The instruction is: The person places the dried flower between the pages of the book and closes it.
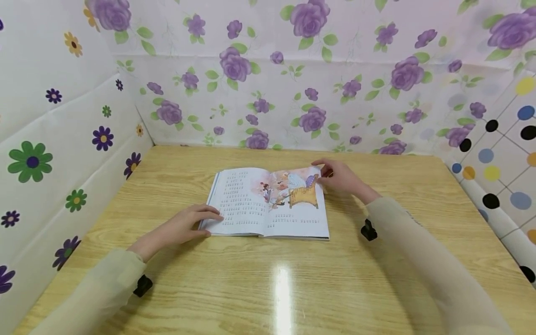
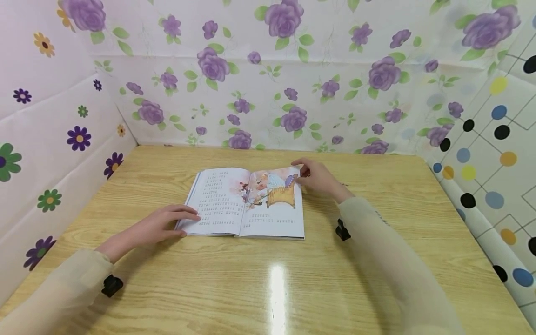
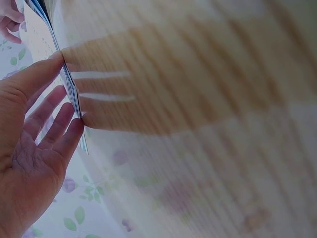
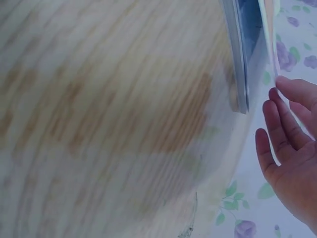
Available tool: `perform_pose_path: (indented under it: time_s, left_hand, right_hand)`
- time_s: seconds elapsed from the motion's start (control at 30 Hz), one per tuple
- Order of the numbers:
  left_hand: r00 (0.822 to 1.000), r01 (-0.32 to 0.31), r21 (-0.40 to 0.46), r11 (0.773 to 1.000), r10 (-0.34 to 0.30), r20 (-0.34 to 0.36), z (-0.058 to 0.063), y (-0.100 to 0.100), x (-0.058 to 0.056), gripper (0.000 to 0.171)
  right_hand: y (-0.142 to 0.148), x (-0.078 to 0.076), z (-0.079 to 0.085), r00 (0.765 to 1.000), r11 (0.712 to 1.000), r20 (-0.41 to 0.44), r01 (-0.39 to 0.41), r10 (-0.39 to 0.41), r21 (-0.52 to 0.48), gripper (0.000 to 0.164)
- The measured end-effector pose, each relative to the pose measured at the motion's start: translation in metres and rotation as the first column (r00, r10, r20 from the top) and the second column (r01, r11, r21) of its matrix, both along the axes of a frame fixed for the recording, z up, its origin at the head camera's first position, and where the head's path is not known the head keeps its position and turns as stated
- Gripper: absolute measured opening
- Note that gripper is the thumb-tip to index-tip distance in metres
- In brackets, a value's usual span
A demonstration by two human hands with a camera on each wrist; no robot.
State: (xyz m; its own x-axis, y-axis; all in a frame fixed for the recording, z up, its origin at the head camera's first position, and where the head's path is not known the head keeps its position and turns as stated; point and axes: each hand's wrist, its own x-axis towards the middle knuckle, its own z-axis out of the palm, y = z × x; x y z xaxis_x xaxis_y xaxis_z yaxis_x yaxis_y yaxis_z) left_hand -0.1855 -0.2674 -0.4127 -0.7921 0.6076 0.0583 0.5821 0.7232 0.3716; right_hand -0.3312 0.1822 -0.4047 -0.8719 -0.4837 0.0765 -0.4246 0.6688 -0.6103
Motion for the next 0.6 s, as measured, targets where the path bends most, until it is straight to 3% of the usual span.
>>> perform_pose_path:
  time_s: [0.23,0.6]
  left_hand:
    - [1.000,-0.002,-0.006,1.000,0.002,0.000,0.001,0.000,-0.001,0.044]
    - [0.999,-0.027,0.022,0.999,0.027,0.029,0.000,-0.001,0.001,0.042]
  right_hand:
    - [0.000,-0.004,0.007,0.999,0.998,-0.033,0.011,-0.014,-0.066,0.033]
    - [-0.011,-0.008,0.018,0.994,0.993,-0.092,0.041,-0.052,-0.111,0.029]
